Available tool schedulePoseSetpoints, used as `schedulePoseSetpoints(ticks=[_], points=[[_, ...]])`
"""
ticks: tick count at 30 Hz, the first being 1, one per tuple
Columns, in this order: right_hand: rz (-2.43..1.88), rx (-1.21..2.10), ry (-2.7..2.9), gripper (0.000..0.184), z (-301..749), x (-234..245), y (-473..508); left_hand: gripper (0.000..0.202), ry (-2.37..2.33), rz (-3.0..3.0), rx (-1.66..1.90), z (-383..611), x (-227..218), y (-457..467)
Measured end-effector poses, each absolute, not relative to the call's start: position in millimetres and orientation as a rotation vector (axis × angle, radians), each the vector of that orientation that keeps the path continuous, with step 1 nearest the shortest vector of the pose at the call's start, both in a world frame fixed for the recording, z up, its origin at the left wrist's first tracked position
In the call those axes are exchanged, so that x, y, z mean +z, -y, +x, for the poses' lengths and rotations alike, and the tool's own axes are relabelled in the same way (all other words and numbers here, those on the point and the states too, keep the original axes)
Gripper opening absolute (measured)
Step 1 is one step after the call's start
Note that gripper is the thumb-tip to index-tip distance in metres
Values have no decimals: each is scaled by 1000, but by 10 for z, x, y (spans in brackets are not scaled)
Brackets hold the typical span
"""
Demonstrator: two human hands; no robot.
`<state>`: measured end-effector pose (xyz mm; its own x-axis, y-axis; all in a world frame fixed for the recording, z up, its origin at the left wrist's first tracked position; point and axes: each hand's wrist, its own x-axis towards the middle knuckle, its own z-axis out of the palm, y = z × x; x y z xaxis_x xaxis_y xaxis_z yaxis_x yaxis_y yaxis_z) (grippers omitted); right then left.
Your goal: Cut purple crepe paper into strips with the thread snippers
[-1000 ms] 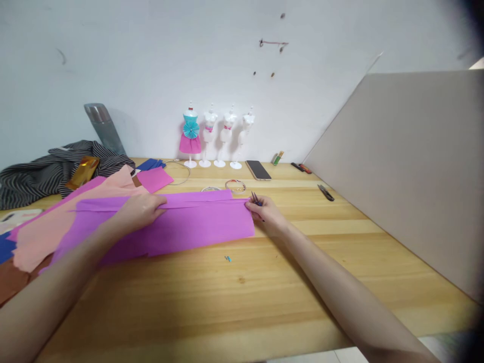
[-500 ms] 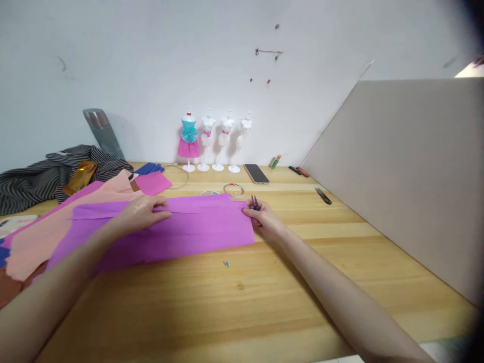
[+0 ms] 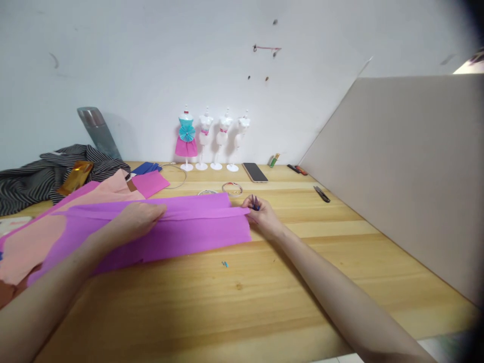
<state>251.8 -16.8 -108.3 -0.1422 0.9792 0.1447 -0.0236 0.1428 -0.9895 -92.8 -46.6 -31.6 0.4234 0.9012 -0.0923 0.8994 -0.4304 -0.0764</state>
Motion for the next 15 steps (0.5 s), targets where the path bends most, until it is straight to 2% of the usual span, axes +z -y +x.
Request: schedulePoseSetpoints(ticks=[9,12,15], points=[[-1036,1313,1320,7,2582,-1135,117,13,1691,-2896,-26,-1057,-389,481],[-1012,1341,1297,10,2611,-1137,112,23,1794,-2954,-87,-1044,-359,506],[-990,1360,1293,22,2619,-1115,129,34,1900,-2938,-245,-1025,-359,499]])
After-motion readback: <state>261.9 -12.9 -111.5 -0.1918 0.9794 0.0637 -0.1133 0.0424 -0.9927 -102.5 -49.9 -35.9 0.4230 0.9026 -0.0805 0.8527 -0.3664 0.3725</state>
